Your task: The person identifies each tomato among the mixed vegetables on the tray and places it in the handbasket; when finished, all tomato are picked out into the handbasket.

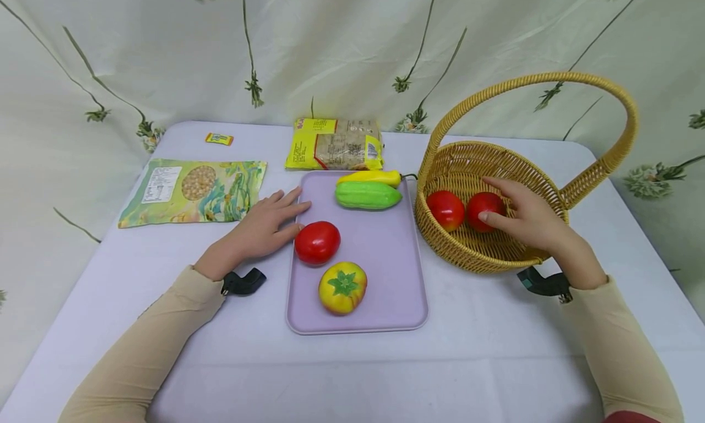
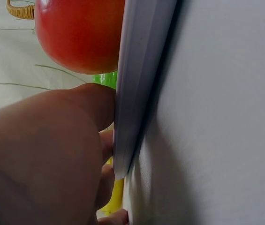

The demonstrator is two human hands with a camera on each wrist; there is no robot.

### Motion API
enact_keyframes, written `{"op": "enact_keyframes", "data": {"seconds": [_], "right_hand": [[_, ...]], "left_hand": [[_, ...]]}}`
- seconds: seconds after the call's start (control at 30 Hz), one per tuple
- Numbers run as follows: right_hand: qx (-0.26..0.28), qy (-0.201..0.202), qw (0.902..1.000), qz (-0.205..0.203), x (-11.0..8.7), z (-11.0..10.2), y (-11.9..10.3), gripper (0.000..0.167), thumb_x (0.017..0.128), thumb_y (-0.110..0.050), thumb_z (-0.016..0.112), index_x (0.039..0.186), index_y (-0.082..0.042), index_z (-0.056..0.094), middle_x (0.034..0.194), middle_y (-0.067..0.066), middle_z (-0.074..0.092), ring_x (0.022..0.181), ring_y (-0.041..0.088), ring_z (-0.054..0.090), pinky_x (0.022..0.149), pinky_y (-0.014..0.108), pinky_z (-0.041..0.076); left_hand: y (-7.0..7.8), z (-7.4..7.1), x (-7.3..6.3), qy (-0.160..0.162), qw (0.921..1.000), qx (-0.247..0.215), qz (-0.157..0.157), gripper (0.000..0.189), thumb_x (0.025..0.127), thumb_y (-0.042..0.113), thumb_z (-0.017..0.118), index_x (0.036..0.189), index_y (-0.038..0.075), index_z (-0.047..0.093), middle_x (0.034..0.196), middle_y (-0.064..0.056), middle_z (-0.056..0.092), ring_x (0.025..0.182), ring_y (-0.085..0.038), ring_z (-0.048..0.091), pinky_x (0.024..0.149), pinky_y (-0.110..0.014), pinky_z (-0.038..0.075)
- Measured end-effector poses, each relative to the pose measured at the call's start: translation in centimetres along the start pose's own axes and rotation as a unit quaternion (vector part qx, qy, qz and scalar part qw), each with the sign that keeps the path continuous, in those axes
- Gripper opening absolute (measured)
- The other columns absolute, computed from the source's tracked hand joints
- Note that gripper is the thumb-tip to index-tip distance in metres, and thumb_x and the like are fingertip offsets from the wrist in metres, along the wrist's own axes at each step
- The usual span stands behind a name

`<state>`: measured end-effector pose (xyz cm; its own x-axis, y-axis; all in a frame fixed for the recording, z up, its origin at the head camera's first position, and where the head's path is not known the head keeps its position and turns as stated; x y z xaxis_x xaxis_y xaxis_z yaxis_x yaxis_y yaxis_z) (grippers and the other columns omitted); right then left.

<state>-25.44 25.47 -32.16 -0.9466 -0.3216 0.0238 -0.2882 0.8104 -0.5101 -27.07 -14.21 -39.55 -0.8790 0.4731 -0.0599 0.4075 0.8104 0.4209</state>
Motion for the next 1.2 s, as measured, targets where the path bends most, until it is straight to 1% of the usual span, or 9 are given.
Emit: {"op": "enact_keyframes", "data": {"seconds": [0.17,0.4,0.6,0.77,0.87,0.97,1.03,1.1,1.2], "right_hand": [[-0.006,0.016,0.9995,-0.026,-0.4,-0.7,-1.3,0.07,0.093,-0.019,0.073,0.153,-0.001,0.041,0.153,0.028,0.044,0.14,0.049,0.04,0.108,0.074,0.038],[-0.011,0.006,0.9997,-0.021,-0.6,-1.1,-3.5,0.071,0.092,-0.023,0.074,0.154,-0.008,0.043,0.161,0.023,0.037,0.15,0.047,0.03,0.113,0.076,0.029],[-0.018,-0.014,0.999,-0.038,-0.7,-0.9,-5.9,0.072,0.092,-0.028,0.074,0.155,-0.013,0.043,0.163,0.019,0.036,0.15,0.044,0.031,0.11,0.075,0.035],[-0.019,-0.023,0.9974,-0.065,-0.6,-0.2,-7.8,0.07,0.093,-0.027,0.074,0.155,-0.013,0.043,0.163,0.017,0.036,0.151,0.041,0.031,0.111,0.073,0.037],[-0.019,-0.027,0.995,-0.094,-0.6,0.4,-9.2,0.069,0.093,-0.026,0.073,0.154,-0.013,0.044,0.163,0.018,0.037,0.15,0.041,0.034,0.109,0.069,0.042],[-0.019,-0.041,0.9915,-0.122,-0.5,1.3,-10.6,0.068,0.095,-0.029,0.072,0.155,-0.017,0.044,0.163,0.017,0.036,0.149,0.041,0.036,0.109,0.068,0.044],[-0.019,-0.053,0.9884,-0.141,-0.5,2.0,-11.5,0.068,0.095,-0.031,0.072,0.155,-0.018,0.044,0.163,0.017,0.036,0.149,0.04,0.037,0.11,0.067,0.043],[-0.018,-0.064,0.9854,-0.157,-0.5,2.8,-12.4,0.067,0.096,-0.033,0.072,0.155,-0.019,0.044,0.164,0.015,0.035,0.15,0.039,0.036,0.114,0.066,0.04],[-0.015,-0.08,0.98,-0.182,-0.4,4.0,-13.8,0.067,0.095,-0.033,0.072,0.154,-0.018,0.045,0.165,0.014,0.034,0.152,0.036,0.035,0.116,0.062,0.039]], "left_hand": [[0.0,0.0,0.0,0.001,1.0,-0.001,0.0,0.057,0.1,0.03,0.058,0.154,0.015,0.047,0.169,-0.017,0.027,0.153,-0.054,0.021,0.122,-0.071,0.017],[-0.3,0.1,-0.1,-0.002,1.0,-0.003,-0.004,0.057,0.1,0.031,0.058,0.154,0.015,0.047,0.169,-0.016,0.026,0.153,-0.054,0.019,0.123,-0.071,0.016],[-0.2,0.1,0.0,0.0,1.0,-0.005,-0.002,0.057,0.1,0.031,0.057,0.154,0.014,0.047,0.169,-0.017,0.026,0.153,-0.054,0.019,0.123,-0.071,0.016],[0.0,0.0,0.0,0.004,1.0,-0.005,0.002,0.057,0.1,0.031,0.057,0.154,0.014,0.047,0.168,-0.017,0.027,0.153,-0.054,0.02,0.123,-0.071,0.016],[0.0,0.0,0.0,0.006,0.9999,-0.007,0.004,0.056,0.1,0.031,0.057,0.154,0.015,0.047,0.168,-0.017,0.028,0.153,-0.054,0.02,0.123,-0.071,0.017],[0.0,0.0,0.0,0.006,0.9999,-0.007,0.004,0.057,0.1,0.031,0.057,0.154,0.015,0.048,0.168,-0.017,0.028,0.153,-0.054,0.02,0.122,-0.071,0.017],[0.0,0.0,0.0,0.003,1.0,-0.007,0.001,0.057,0.1,0.032,0.057,0.154,0.015,0.047,0.169,-0.016,0.027,0.153,-0.054,0.02,0.123,-0.071,0.017],[-0.1,0.1,0.0,0.001,1.0,-0.008,-0.002,0.058,0.1,0.032,0.058,0.154,0.015,0.047,0.169,-0.016,0.027,0.153,-0.053,0.019,0.123,-0.071,0.016],[-0.2,0.1,0.0,-0.001,1.0,-0.008,-0.005,0.058,0.1,0.032,0.058,0.154,0.016,0.047,0.169,-0.015,0.026,0.154,-0.052,0.019,0.123,-0.07,0.016]]}}
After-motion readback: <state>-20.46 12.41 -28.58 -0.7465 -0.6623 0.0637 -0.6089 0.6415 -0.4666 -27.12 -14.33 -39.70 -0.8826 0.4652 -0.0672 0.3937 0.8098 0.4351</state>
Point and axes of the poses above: each hand's wrist, its own x-axis towards the middle knuckle, its own z-axis out of the palm, y = z × x, the point moved 10 cm from there along x, towards the middle knuckle
